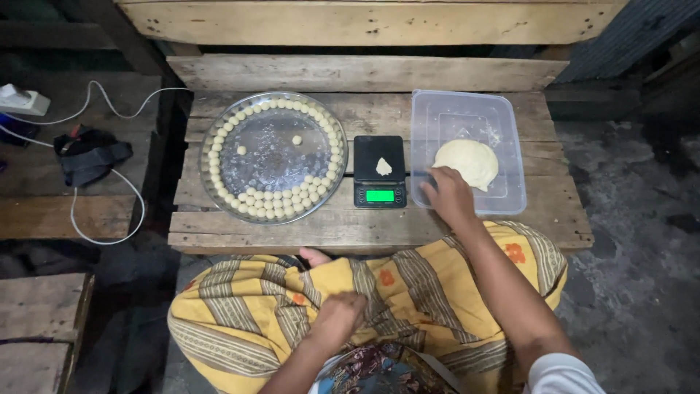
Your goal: The person portions dough from a large mass in a plastic container, weighs each piece on a digital scale, rolls it into a ball, and places it on a metal tray. The process is repeated continuously throughout the clip.
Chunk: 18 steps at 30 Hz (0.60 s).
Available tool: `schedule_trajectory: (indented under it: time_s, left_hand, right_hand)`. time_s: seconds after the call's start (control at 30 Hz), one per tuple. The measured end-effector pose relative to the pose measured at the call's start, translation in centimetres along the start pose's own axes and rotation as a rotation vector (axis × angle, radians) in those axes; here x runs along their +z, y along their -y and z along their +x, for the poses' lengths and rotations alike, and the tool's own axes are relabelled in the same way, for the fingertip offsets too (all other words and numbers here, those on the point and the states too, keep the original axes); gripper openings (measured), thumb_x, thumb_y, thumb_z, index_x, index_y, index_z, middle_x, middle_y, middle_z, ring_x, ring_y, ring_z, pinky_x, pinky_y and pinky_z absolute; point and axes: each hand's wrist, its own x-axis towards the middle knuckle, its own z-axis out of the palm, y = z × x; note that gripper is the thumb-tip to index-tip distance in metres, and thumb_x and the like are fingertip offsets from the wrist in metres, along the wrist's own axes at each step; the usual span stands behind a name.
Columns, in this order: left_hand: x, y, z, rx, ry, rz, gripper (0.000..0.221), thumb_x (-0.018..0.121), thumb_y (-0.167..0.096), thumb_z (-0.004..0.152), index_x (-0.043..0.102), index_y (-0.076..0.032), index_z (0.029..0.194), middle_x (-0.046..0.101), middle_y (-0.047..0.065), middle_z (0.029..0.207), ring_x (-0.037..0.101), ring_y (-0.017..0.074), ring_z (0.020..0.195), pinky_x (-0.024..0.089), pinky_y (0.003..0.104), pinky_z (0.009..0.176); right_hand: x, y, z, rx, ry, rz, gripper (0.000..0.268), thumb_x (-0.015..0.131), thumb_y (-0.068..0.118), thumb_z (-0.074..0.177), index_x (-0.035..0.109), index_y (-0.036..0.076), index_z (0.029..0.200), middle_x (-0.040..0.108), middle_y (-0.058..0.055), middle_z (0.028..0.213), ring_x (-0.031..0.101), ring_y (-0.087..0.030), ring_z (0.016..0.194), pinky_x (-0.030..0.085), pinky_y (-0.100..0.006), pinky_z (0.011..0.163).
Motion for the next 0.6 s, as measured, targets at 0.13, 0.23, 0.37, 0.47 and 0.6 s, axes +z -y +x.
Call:
schedule_trajectory:
  time_s: [0.13, 0.23, 0.37, 0.47, 0.6]
  left_hand:
    - [0.2, 2.5, 0.4, -0.088, -0.234, 0.053, 0.030, 0.049, 0.013, 0.089, 0.049, -0.010, 0.070, 0.054, 0.004, 0.066, 0.053, 0.0190, 0.058, 0.050, 0.032, 0.052]
    - [0.3, 4.1, 0.1, -0.089, -0.320, -0.178, 0.022, 0.061, -0.001, 0.092, 0.048, -0.009, 0.076, 0.057, 0.009, 0.075, 0.059, 0.0273, 0.071, 0.045, 0.039, 0.063]
    - [0.9, 4.8, 0.5, -0.133, -0.316, -0.245, 0.021, 0.062, -0.005, 0.094, 0.050, -0.011, 0.077, 0.061, 0.008, 0.078, 0.062, 0.0263, 0.074, 0.047, 0.037, 0.066]
    - [1.1, 5.1, 0.5, -0.144, -0.300, -0.226, 0.017, 0.065, -0.005, 0.093, 0.055, -0.011, 0.081, 0.066, 0.007, 0.082, 0.066, 0.0251, 0.077, 0.052, 0.037, 0.066]
    - [-0.4, 4.1, 0.2, -0.105, -0.341, -0.439, 0.008, 0.062, -0.004, 0.097, 0.067, -0.006, 0.091, 0.071, 0.008, 0.090, 0.069, 0.0241, 0.084, 0.053, 0.033, 0.076]
  right_hand:
    - [2.1, 3.1, 4.0, -0.013, 0.054, 0.016, 0.039, 0.071, 0.019, 0.092, 0.068, 0.006, 0.129, 0.069, -0.014, 0.129, 0.061, -0.036, 0.119, 0.050, -0.049, 0.096]
    - [3.9, 5.2, 6.5, 0.038, 0.188, -0.016, 0.043, 0.069, 0.023, 0.094, 0.067, 0.009, 0.134, 0.067, -0.014, 0.132, 0.060, -0.036, 0.121, 0.051, -0.052, 0.092]
    - [6.4, 7.1, 8.4, 0.066, 0.303, -0.253, 0.032, 0.073, 0.034, 0.093, 0.070, 0.004, 0.105, 0.063, -0.019, 0.111, 0.060, -0.043, 0.109, 0.052, -0.056, 0.084]
    - [8.0, 6.8, 8.9, 0.086, 0.197, -0.285, 0.027, 0.075, 0.033, 0.090, 0.074, 0.008, 0.099, 0.066, -0.017, 0.102, 0.066, -0.041, 0.097, 0.055, -0.054, 0.076]
    - [8.1, 6.3, 6.8, 0.092, 0.050, -0.075, 0.012, 0.073, 0.023, 0.085, 0.073, 0.011, 0.090, 0.070, -0.012, 0.095, 0.067, -0.035, 0.090, 0.052, -0.049, 0.071]
